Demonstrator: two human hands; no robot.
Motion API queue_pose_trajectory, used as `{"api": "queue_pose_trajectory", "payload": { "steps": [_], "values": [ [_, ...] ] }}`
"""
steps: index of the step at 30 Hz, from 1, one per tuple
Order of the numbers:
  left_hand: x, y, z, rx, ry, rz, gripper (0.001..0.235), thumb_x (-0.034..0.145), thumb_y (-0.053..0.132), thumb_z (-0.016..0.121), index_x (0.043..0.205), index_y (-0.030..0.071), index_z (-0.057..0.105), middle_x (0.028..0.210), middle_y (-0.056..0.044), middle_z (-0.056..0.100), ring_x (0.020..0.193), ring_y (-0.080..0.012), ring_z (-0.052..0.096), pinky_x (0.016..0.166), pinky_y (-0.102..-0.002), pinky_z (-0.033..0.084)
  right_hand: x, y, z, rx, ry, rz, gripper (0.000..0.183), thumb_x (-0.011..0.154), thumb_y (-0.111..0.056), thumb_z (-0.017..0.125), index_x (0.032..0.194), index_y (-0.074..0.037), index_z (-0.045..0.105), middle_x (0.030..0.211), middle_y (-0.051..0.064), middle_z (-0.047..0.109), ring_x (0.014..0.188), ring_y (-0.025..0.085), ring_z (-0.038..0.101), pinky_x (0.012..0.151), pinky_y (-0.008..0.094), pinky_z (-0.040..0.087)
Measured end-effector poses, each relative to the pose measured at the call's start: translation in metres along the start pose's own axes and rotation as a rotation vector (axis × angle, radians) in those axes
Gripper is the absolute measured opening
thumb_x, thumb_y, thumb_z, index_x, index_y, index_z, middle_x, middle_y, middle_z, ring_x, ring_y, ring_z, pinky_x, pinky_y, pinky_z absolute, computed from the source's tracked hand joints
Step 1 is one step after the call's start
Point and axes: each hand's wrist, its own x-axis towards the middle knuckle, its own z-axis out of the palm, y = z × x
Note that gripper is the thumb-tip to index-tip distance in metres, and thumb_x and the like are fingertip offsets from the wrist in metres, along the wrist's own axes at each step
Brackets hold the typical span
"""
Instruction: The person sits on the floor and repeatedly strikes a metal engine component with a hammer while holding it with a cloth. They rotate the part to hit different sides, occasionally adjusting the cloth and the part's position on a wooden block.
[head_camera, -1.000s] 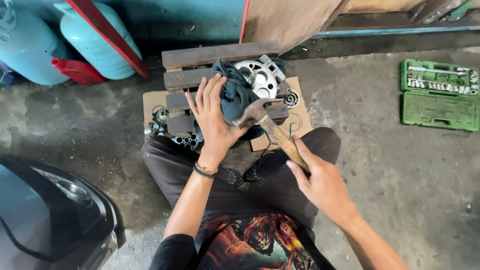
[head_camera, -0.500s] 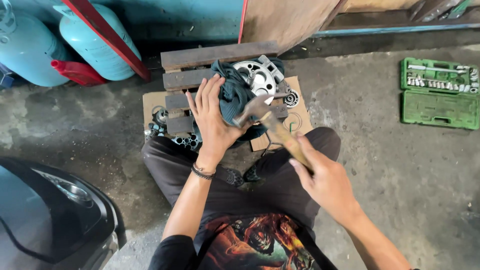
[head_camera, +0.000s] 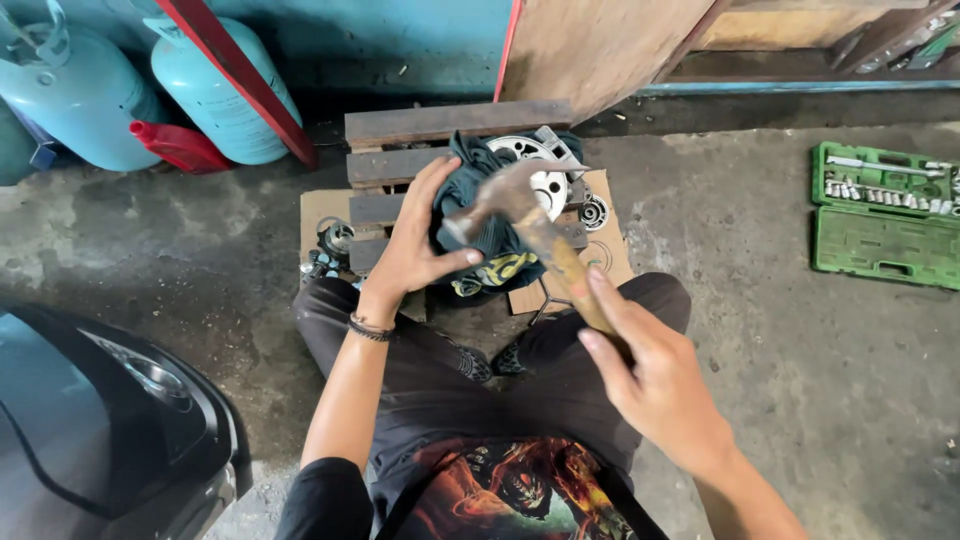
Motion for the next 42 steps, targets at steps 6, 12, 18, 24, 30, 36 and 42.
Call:
{"api": "queue_pose_trajectory", "payload": {
  "steps": [6, 12, 18, 24, 30, 36, 42],
  "values": [
    [-0.002, -0.03, 0.012, 0.014, 0.058, 0.052, 0.126, 0.061, 0.064, 0.094, 0.16, 0.015, 0.033, 0.156, -0.012, 0.044, 0.147, -0.0365, 0.038, 0.118, -0.051, 0.027, 0.024, -0.006, 0.021, -0.346, -0.087, -0.03, 0.049, 0.096, -0.023, 0.064, 0.145, -0.014, 0.06, 0.077, 0.014, 0.071, 0.068, 0.036, 0.073, 0.056, 0.045, 0.058],
    [-0.003, -0.032, 0.015, 0.0, 0.062, 0.047, 0.125, 0.064, 0.063, 0.093, 0.161, 0.015, 0.031, 0.16, -0.012, 0.04, 0.147, -0.0362, 0.037, 0.115, -0.05, 0.029, 0.007, 0.013, 0.031, -0.553, -0.101, 0.006, 0.051, 0.098, -0.028, 0.06, 0.148, -0.025, 0.056, 0.069, 0.01, 0.063, 0.055, 0.032, 0.067, 0.045, 0.043, 0.055],
    [0.0, -0.027, 0.013, 0.038, 0.059, 0.049, 0.129, 0.059, 0.06, 0.096, 0.16, 0.013, 0.032, 0.159, -0.013, 0.041, 0.146, -0.0365, 0.039, 0.113, -0.05, 0.032, 0.018, -0.012, 0.012, -0.472, -0.097, 0.014, 0.049, 0.097, -0.028, 0.061, 0.146, -0.026, 0.06, 0.065, 0.01, 0.062, 0.054, 0.034, 0.066, 0.044, 0.043, 0.053],
    [-0.003, -0.029, 0.017, -0.035, 0.07, 0.027, 0.127, 0.063, 0.058, 0.097, 0.162, 0.016, 0.03, 0.161, -0.012, 0.039, 0.147, -0.0362, 0.036, 0.114, -0.051, 0.029, 0.024, 0.021, 0.038, -0.438, -0.143, -0.003, 0.056, 0.094, -0.024, 0.066, 0.149, -0.02, 0.056, 0.073, 0.015, 0.07, 0.063, 0.037, 0.071, 0.053, 0.048, 0.058],
    [-0.002, -0.027, 0.015, -0.023, 0.056, 0.036, 0.126, 0.064, 0.056, 0.096, 0.162, 0.016, 0.028, 0.161, -0.013, 0.037, 0.147, -0.0366, 0.037, 0.114, -0.058, 0.029, 0.024, 0.0, 0.009, -0.203, -0.108, -0.047, 0.053, 0.09, -0.019, 0.07, 0.142, -0.013, 0.062, 0.093, 0.016, 0.078, 0.082, 0.034, 0.077, 0.063, 0.039, 0.063],
    [0.0, -0.004, 0.009, 0.063, 0.037, -0.002, 0.122, 0.064, 0.052, 0.09, 0.158, 0.007, 0.027, 0.161, -0.017, 0.037, 0.149, -0.0359, 0.04, 0.123, -0.05, 0.027, -0.009, 0.019, -0.019, 0.355, -0.069, 0.319, 0.033, 0.087, -0.008, 0.067, 0.119, 0.001, 0.062, 0.067, 0.002, 0.061, 0.052, 0.009, 0.053, 0.048, 0.023, 0.044],
    [0.006, -0.003, 0.012, -0.052, 0.075, -0.02, 0.127, 0.054, 0.035, 0.1, 0.154, 0.003, 0.028, 0.158, -0.022, 0.037, 0.145, -0.0386, 0.044, 0.123, -0.046, 0.034, -0.023, 0.011, 0.023, 0.839, -0.315, 0.412, 0.037, 0.089, 0.001, 0.067, 0.122, 0.002, 0.049, 0.067, 0.005, 0.062, 0.041, 0.016, 0.063, 0.036, 0.029, 0.056]
  ]
}}
